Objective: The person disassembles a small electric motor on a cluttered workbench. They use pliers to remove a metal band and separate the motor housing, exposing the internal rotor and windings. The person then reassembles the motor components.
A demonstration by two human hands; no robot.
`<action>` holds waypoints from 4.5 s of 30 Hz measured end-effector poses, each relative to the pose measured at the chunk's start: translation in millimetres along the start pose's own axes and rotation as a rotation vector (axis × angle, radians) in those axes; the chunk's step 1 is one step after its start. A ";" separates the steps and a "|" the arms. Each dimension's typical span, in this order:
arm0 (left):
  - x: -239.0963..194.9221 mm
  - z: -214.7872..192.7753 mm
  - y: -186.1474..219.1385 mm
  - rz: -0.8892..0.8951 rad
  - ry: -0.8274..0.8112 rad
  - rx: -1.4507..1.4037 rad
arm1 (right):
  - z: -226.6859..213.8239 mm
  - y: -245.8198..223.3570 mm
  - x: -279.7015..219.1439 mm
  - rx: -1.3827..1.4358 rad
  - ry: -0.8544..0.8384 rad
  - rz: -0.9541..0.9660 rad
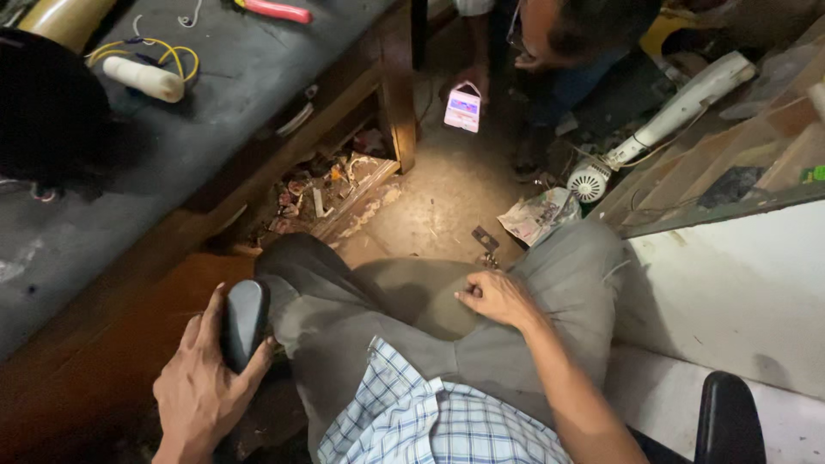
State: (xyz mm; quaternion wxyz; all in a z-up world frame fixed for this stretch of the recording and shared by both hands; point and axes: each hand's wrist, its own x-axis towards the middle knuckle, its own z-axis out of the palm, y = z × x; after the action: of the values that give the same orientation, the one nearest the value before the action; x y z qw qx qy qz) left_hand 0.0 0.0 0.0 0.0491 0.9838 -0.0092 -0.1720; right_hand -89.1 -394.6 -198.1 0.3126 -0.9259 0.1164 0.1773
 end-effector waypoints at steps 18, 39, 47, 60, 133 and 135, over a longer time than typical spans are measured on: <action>4.0 1.7 2.9 0.079 0.084 -0.038 | -6.6 -1.8 3.5 0.083 -0.002 -0.021; -4.4 12.1 -13.1 0.290 0.323 -0.327 | 35.5 48.6 65.9 0.058 -0.019 0.011; 82.0 -40.7 -25.8 0.372 1.086 -0.321 | 30.0 28.6 91.6 0.019 -0.144 0.013; 208.8 -102.9 -49.4 0.370 1.184 -0.601 | -120.0 -286.3 82.5 -0.075 0.302 -0.774; 190.1 -112.4 -38.9 0.431 1.336 -0.608 | -149.5 -490.2 123.6 -0.380 0.537 -0.580; 188.5 -112.5 -38.6 0.411 1.328 -0.592 | -148.4 -489.2 120.5 -0.368 0.501 -0.566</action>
State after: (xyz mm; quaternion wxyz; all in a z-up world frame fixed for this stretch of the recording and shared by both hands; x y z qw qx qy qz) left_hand 215.5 42.3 37.9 0.3376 0.8049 -0.1142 0.4745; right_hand 218.1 -118.9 126.6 0.1405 -0.9762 -0.1039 -0.1285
